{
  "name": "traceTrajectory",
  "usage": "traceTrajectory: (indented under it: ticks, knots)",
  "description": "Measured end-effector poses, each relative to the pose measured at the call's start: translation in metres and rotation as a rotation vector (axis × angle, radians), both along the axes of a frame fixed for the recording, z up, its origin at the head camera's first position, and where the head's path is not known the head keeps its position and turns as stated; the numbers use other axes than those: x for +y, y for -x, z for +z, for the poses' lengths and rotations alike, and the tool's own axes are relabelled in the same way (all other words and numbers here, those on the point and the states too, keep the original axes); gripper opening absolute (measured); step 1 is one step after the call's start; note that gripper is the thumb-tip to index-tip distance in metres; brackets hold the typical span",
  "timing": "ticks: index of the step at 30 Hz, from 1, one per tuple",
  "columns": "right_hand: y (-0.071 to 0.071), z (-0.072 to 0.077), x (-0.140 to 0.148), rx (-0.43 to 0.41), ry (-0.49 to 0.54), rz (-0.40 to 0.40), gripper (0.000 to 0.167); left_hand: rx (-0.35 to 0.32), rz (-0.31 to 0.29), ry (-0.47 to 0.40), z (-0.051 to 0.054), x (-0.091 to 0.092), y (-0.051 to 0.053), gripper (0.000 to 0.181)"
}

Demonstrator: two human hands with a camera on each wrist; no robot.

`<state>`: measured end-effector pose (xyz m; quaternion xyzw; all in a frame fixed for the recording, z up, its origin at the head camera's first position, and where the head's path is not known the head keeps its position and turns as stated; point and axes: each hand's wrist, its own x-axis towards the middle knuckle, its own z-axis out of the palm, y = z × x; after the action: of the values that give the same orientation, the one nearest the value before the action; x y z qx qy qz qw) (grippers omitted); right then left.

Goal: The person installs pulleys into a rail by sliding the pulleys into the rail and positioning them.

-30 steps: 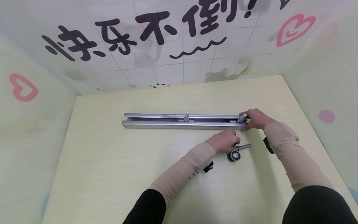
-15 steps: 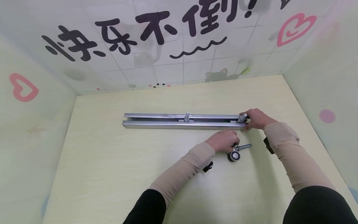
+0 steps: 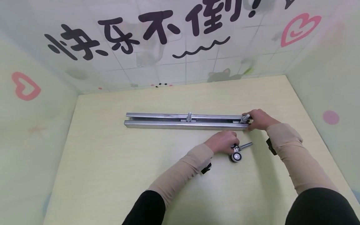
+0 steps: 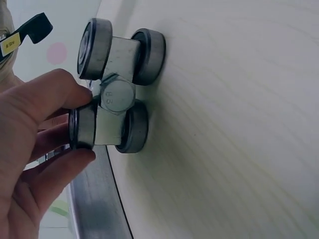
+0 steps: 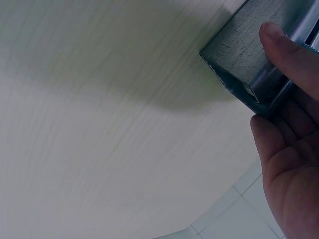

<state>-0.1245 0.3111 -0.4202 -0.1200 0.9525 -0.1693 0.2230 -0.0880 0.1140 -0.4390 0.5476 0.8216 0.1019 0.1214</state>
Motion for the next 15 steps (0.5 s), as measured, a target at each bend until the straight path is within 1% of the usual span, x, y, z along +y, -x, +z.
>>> traceTrajectory:
  ticks: [6,11,15]
  knots:
    - [-0.001,-0.001,-0.001,0.005,0.010,0.001,0.063,0.011,-0.020,-0.095,-0.005,-0.009,-0.002,0.016]
    - [-0.001,-0.001,-0.001,0.005,0.006,0.003,0.063,-0.002,-0.038,-0.181,-0.009,-0.019,-0.004,0.016]
    - [0.000,-0.001,0.000,0.005,0.006,0.005,0.063,-0.007,-0.063,-0.251,-0.013,-0.028,-0.004,0.015]
